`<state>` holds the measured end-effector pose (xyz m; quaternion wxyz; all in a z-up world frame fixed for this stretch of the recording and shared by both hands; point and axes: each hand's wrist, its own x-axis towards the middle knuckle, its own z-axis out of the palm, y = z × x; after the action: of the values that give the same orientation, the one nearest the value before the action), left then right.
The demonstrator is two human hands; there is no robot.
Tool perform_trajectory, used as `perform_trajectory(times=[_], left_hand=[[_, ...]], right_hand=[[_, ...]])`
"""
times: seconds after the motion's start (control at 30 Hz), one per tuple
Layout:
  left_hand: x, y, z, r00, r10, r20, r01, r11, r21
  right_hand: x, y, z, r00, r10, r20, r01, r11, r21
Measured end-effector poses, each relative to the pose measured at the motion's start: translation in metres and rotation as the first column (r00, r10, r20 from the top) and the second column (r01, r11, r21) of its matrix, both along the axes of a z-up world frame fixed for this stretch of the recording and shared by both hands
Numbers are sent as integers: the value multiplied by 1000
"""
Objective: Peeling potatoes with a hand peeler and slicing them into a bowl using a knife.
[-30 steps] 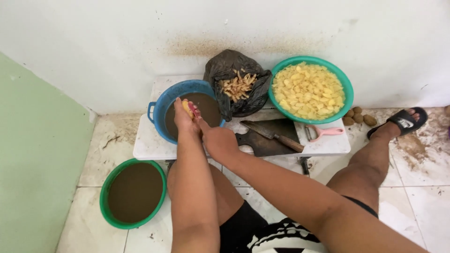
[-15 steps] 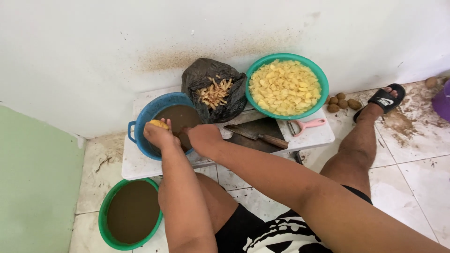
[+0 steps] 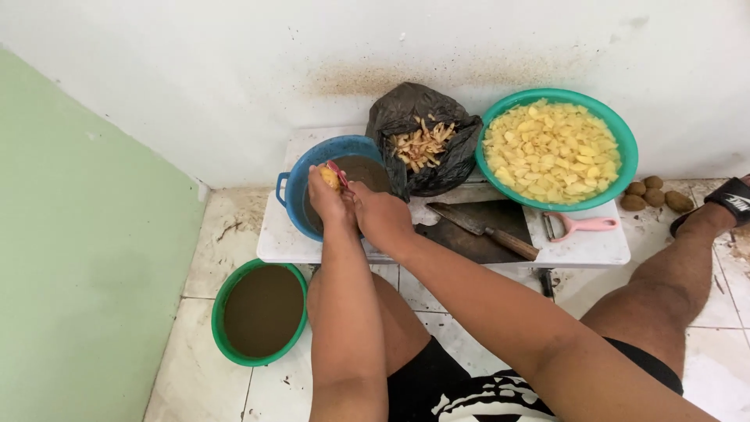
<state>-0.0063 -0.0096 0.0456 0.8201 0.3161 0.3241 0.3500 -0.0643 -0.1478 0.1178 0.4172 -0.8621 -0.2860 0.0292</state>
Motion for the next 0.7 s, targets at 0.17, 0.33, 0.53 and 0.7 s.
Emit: perform_trajectory(times=[0.17, 0.33, 0.53, 0.7], left_hand=[[-6, 5, -6, 995, -91, -38, 90, 996, -14], [18, 26, -27, 974, -113, 198, 161, 956, -244], [27, 33, -70, 983, -131, 131, 150, 978, -143], [35, 47, -69, 982, -41, 183, 92, 956, -278]], right_hand=[[-4, 11, -4, 1000, 5, 15, -3, 996, -95], [-14, 9, -5, 997, 66, 27, -61, 989, -135], [-6, 13, 6, 988, 50, 149, -17, 977, -213], [-17, 3, -23, 982, 89, 169, -57, 981, -184]])
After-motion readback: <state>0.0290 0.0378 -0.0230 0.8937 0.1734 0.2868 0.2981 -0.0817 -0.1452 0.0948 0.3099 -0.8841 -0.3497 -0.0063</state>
